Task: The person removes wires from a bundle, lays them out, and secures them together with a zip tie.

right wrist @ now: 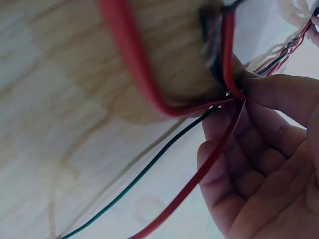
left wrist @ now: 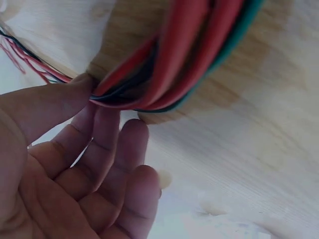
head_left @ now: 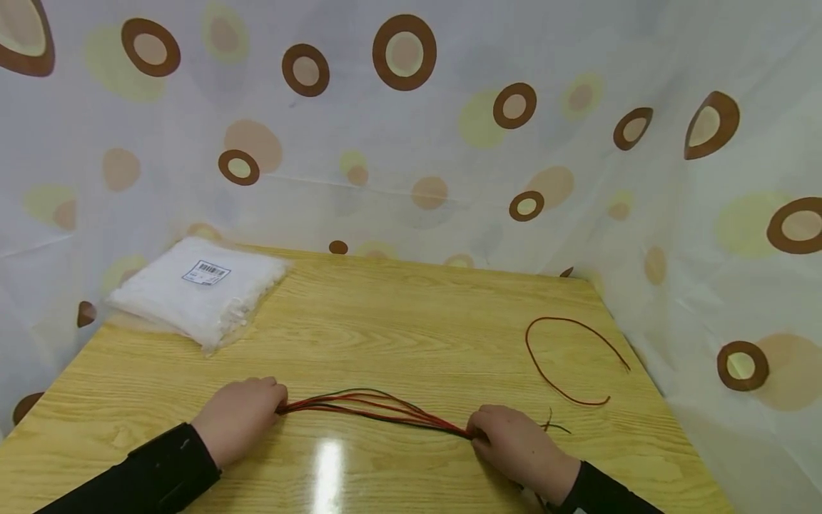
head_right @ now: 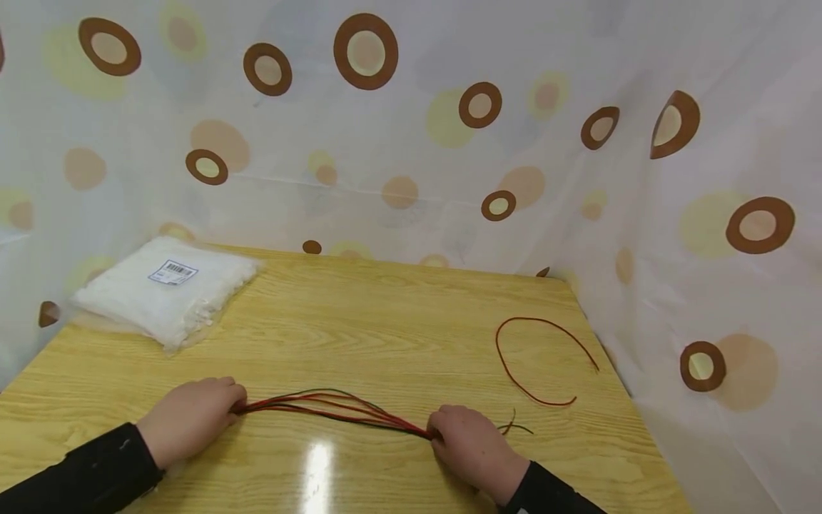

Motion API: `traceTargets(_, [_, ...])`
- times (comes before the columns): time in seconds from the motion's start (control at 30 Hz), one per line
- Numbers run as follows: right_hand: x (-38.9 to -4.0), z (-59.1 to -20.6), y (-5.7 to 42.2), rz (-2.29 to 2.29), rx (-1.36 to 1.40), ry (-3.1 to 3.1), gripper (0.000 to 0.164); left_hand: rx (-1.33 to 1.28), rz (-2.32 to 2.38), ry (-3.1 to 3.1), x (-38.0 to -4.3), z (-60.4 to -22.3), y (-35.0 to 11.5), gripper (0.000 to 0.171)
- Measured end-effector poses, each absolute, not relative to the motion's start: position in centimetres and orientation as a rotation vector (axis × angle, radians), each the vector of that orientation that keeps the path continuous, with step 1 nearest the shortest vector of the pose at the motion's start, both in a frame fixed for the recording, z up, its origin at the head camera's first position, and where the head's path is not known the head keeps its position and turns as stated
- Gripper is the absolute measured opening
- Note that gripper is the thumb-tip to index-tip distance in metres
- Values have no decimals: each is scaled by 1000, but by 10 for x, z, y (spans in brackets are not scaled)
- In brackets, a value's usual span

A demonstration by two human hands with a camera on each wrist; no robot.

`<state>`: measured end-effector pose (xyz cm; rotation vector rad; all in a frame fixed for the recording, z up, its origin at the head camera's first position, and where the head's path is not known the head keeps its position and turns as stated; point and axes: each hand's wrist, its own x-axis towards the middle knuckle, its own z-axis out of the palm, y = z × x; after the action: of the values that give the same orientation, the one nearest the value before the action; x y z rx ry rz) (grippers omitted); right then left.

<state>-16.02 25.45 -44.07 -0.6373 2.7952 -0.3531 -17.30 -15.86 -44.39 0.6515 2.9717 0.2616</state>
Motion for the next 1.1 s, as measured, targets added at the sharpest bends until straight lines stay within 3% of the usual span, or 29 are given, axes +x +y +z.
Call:
traceTargets(0.53, [-174, -443, 267, -90, -932, 2901, 6, 872, 106, 2930, -179, -445, -164, 12])
traceTargets(1.1, [-172, -450, 273, -118, -967, 2928, 5, 895, 160, 2972, -176, -449, -171, 10])
